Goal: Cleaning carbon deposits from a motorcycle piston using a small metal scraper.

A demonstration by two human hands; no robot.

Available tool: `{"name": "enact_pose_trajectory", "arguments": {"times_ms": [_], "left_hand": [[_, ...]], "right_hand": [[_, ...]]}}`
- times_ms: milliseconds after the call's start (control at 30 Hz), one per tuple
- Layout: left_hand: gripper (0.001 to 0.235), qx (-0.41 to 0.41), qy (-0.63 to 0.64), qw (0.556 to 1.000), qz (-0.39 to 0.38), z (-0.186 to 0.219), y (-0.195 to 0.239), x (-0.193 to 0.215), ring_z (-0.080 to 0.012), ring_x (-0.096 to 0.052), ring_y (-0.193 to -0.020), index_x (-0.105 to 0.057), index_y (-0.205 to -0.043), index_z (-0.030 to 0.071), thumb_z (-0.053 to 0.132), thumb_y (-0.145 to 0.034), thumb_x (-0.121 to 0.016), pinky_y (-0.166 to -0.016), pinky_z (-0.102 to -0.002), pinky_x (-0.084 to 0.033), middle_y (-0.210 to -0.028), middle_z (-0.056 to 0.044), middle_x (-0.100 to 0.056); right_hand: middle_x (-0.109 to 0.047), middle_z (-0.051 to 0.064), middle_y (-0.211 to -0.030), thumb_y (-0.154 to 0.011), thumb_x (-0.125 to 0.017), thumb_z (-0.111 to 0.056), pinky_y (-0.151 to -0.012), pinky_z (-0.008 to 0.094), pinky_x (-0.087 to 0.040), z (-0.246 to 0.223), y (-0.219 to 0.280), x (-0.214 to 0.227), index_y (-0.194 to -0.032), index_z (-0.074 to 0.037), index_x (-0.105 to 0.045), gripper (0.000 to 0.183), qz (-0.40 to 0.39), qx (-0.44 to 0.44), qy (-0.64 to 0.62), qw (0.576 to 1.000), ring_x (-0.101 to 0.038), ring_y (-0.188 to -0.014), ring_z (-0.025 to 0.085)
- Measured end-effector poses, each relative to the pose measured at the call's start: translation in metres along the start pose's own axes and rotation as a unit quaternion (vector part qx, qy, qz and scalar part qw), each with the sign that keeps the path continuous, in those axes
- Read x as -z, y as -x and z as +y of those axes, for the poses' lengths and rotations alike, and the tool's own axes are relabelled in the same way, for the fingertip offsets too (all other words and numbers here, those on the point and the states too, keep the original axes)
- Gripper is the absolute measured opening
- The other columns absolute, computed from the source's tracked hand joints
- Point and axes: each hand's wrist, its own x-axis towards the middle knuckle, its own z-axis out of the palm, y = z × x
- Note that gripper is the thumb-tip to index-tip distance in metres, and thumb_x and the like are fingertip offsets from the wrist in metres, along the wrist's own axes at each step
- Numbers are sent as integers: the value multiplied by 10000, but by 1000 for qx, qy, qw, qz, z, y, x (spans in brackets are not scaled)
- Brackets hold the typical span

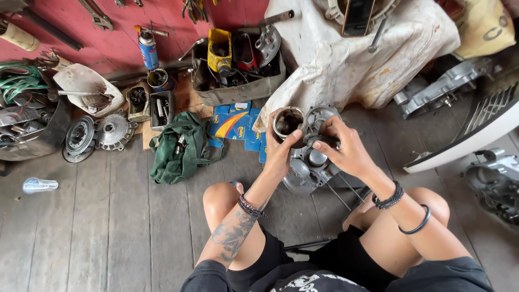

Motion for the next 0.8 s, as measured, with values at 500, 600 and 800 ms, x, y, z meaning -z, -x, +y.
{"name": "enact_pose_trajectory", "arguments": {"times_ms": [500, 600, 800], "left_hand": [[688, -18, 56, 996, 60, 8, -9, -34, -211, -562, -1173, -564, -1341, 161, 165, -746, -909, -1028, -426, -502, -1226, -102, -603], [705, 1, 65, 995, 79, 4, -16, -48, -259, -555, -1205, -555, -1363, 184, 228, -754, -907, -1011, -464, -499, -1285, -143, -572], [959, 66, 141, 982, 103, 7, -30, -68, -381, -460, -1329, -208, -1593, 92, 357, -876, -787, -1135, -514, -417, -1540, -303, -279]], "right_hand": [[-561, 49, -652, -1063, -578, -255, -545, 259, -449, 22, -12, 13, -1081, -31, -619, 229, 38, -13, -104, 994, -531, -592, 117], [-527, 90, -611, -1130, -471, -229, -456, 265, -462, -10, -11, 17, -1133, -2, -512, 231, 73, -8, -119, 990, -527, -466, 157], [-656, 71, -573, -1074, -548, -95, -415, 267, -465, -32, -16, 23, -1114, -22, -497, 98, 66, 55, 90, 992, -616, -409, 189]]}}
